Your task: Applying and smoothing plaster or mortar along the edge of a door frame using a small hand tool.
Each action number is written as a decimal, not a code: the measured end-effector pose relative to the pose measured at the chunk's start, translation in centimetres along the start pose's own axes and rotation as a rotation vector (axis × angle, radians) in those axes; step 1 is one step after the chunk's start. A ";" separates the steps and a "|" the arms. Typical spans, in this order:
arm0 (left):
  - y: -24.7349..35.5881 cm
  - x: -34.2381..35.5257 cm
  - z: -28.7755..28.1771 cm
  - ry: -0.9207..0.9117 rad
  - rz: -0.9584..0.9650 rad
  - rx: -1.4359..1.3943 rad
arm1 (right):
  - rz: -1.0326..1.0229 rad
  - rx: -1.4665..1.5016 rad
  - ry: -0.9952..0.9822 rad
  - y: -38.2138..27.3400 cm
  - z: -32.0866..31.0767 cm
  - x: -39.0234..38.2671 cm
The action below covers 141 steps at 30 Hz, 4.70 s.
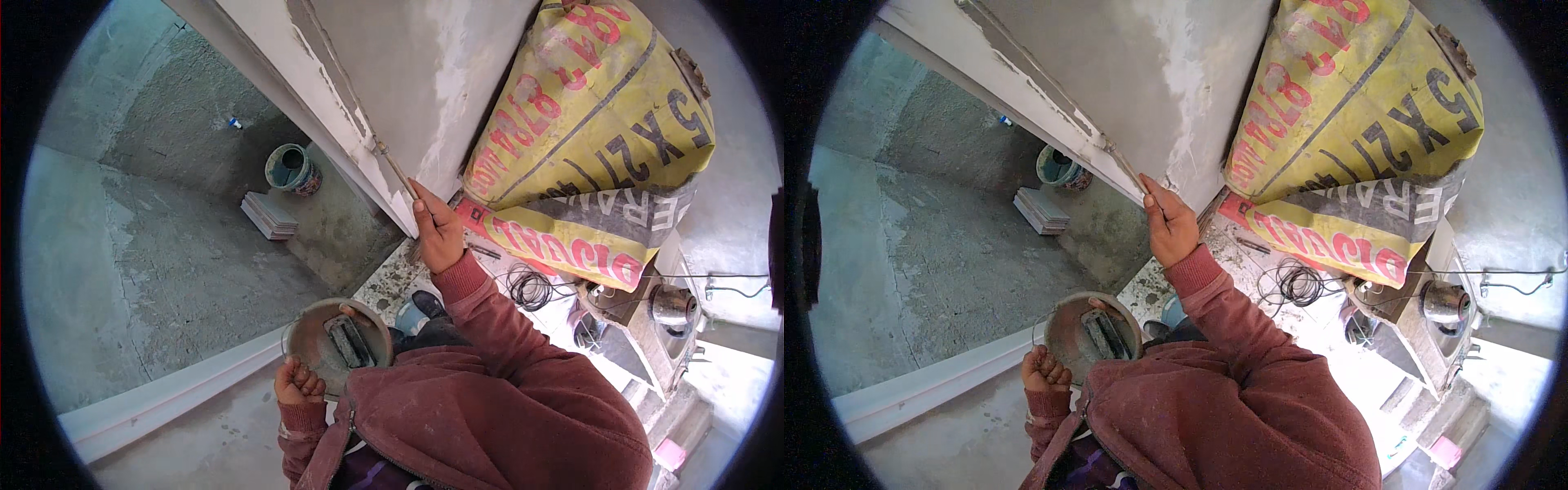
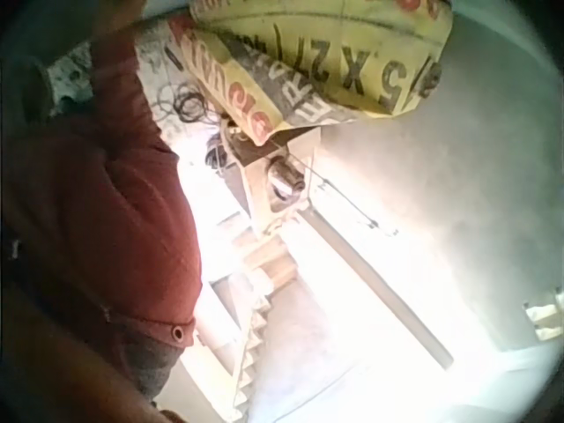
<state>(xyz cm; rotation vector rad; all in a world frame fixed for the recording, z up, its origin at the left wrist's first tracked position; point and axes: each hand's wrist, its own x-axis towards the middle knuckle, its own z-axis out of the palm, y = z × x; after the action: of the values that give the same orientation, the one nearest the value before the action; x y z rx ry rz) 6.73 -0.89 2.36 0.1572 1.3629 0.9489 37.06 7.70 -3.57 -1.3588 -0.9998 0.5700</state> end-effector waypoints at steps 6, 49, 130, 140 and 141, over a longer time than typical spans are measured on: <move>0.0 0.0 0.0 -0.048 0.002 -0.015 | 0.025 0.013 0.031 0.3 0.4 -0.2; 0.1 0.1 0.3 -0.037 -0.034 -0.036 | 0.058 0.053 0.027 1.1 0.5 -0.3; 0.2 2.0 3.5 -0.178 -0.035 0.011 | -0.046 -0.161 0.036 1.8 0.3 -0.7; 0.1 2.3 3.5 -0.159 -0.047 0.022 | -0.030 -0.174 0.043 2.4 0.4 -0.9; 0.1 2.3 3.6 -0.160 -0.047 0.022 | -0.042 -0.175 0.049 2.7 0.4 -0.9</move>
<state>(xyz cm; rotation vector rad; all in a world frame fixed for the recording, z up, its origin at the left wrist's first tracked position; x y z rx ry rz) 9.61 2.17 1.61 0.2127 1.2247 0.8635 36.81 7.61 -6.41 -1.4951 -1.0551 0.4236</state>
